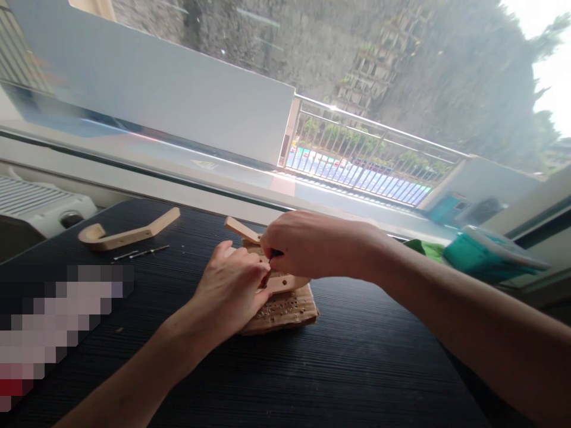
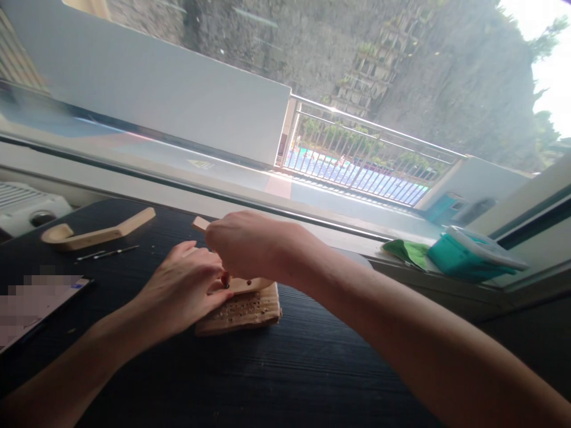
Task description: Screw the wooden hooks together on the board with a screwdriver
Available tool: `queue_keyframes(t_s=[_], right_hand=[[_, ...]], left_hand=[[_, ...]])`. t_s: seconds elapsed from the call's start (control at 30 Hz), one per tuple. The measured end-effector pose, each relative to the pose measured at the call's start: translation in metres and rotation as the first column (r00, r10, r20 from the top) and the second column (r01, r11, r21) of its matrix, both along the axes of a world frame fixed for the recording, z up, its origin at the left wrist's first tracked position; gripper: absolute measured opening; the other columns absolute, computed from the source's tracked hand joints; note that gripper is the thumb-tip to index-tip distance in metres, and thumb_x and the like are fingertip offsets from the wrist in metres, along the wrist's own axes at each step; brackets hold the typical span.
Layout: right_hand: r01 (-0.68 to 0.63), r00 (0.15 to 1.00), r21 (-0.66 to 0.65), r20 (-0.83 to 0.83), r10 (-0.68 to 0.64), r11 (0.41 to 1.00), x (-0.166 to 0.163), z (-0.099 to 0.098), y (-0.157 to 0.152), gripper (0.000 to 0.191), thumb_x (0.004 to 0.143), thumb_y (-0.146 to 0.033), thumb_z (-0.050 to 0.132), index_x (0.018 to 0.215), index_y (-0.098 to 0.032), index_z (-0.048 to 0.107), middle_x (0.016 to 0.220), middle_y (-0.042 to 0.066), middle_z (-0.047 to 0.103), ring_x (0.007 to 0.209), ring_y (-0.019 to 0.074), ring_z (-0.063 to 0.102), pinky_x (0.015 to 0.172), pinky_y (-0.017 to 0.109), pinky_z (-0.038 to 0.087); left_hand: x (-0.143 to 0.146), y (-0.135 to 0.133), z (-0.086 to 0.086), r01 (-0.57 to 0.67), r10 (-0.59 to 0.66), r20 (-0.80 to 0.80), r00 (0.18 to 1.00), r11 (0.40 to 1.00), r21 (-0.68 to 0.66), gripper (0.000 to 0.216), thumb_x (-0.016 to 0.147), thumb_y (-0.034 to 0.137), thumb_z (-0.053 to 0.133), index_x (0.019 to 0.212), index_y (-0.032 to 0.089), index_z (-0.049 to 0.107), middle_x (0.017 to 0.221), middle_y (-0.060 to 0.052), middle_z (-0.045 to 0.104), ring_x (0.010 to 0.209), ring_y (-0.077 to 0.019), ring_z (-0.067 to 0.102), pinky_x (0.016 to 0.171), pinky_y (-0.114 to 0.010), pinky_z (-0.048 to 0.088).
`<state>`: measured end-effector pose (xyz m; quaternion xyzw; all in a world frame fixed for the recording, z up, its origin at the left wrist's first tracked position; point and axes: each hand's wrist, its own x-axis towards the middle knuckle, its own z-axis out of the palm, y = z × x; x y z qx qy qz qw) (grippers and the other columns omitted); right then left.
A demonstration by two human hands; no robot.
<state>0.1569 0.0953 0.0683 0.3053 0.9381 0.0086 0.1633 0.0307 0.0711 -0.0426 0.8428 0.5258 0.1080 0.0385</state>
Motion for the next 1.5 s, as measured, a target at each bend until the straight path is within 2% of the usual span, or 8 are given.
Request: queue_keyframes(t_s=[0.1,0.27,0.37,0.47,0.7,0.83,1.03,1.5], right_hand=[[0.026,1.0,-0.008,-0.006,-0.026,1.0,-0.001,0.002,-0.003,0.017,0.081,-0.011,0.053,0.077,-0.011,0.07,0.072,0.005,0.066,0.056,0.0094,0.04,0.053,0.026,0.028],[0.08,0.994,-0.023,-0.071,-0.082,0.996,0.004,0.007,-0.006,0.025,0.078,-0.012,0.058,0.101,-0.014,0.069,0.092,0.007,0.068,0.07,0.0126,0.053,0.06,0.025,0.035],[0.087,0.994,-0.004,-0.063,-0.087,0.996,0.007,0.006,-0.006,0.021,0.077,-0.011,0.058,0.094,-0.015,0.07,0.086,0.005,0.068,0.068,0.0123,0.052,0.06,0.025,0.035],[0.023,0.999,-0.013,-0.039,-0.023,1.0,0.008,0.003,-0.002,0.016,0.076,-0.009,0.056,0.082,-0.015,0.07,0.076,0.004,0.066,0.061,0.0106,0.048,0.057,0.025,0.032],[0.007,1.0,0.0,-0.004,-0.007,1.0,0.003,-0.001,0.002,0.016,0.079,-0.013,0.055,0.077,-0.012,0.071,0.07,0.005,0.065,0.055,0.0099,0.042,0.053,0.026,0.029],[0.042,0.999,-0.002,0.013,-0.042,0.999,0.0,0.002,-0.002,0.017,0.08,-0.012,0.054,0.08,-0.012,0.071,0.072,0.006,0.067,0.055,0.0098,0.041,0.053,0.026,0.028],[0.109,0.993,-0.017,-0.053,-0.11,0.994,0.007,0.008,-0.008,0.023,0.077,-0.01,0.057,0.095,-0.017,0.07,0.094,0.006,0.069,0.077,0.0143,0.056,0.061,0.024,0.035],[0.044,0.997,-0.051,-0.068,-0.048,0.998,0.005,-0.001,0.003,0.02,0.08,-0.011,0.052,0.084,-0.013,0.071,0.077,0.005,0.068,0.063,0.0104,0.049,0.056,0.025,0.03]], left_hand=[[0.0,0.0,-0.001,0.01,-0.01,0.006,1.0,1.0,0.006,0.011,0.077,0.03,0.062,0.08,0.021,0.069,0.088,-0.006,0.071,0.097,-0.0274,0.062,0.102,-0.051,0.03],[-0.002,0.001,-0.002,0.027,-0.027,0.027,0.999,1.0,0.012,0.011,0.078,0.031,0.062,0.078,0.022,0.069,0.09,-0.007,0.071,0.099,-0.0279,0.061,0.102,-0.052,0.029],[-0.002,0.001,-0.003,0.031,-0.033,0.05,0.998,0.999,0.027,0.014,0.079,0.031,0.061,0.075,0.022,0.069,0.087,-0.007,0.071,0.094,-0.0267,0.062,0.102,-0.052,0.029],[-0.003,0.001,-0.004,0.03,-0.032,0.065,0.997,0.999,0.029,0.013,0.079,0.031,0.061,0.073,0.021,0.068,0.086,-0.007,0.071,0.092,-0.026,0.062,0.102,-0.053,0.029],[-0.001,0.001,-0.003,0.021,-0.023,0.051,0.998,0.999,0.03,0.012,0.077,0.031,0.063,0.072,0.021,0.067,0.083,-0.006,0.071,0.091,-0.0258,0.062,0.102,-0.052,0.03],[0.0,0.0,0.0,0.013,-0.013,0.024,1.0,1.0,0.008,0.011,0.076,0.031,0.064,0.072,0.021,0.068,0.083,-0.006,0.071,0.093,-0.0269,0.062,0.102,-0.052,0.029],[-0.004,-0.001,-0.004,0.044,-0.047,0.087,0.995,0.998,0.032,0.012,0.079,0.031,0.062,0.073,0.022,0.069,0.087,-0.005,0.071,0.095,-0.0259,0.061,0.103,-0.053,0.027],[-0.002,0.0,-0.003,0.026,-0.027,0.077,0.997,0.999,0.022,0.011,0.078,0.029,0.062,0.073,0.021,0.067,0.083,-0.007,0.071,0.095,-0.0274,0.063,0.102,-0.053,0.029]])
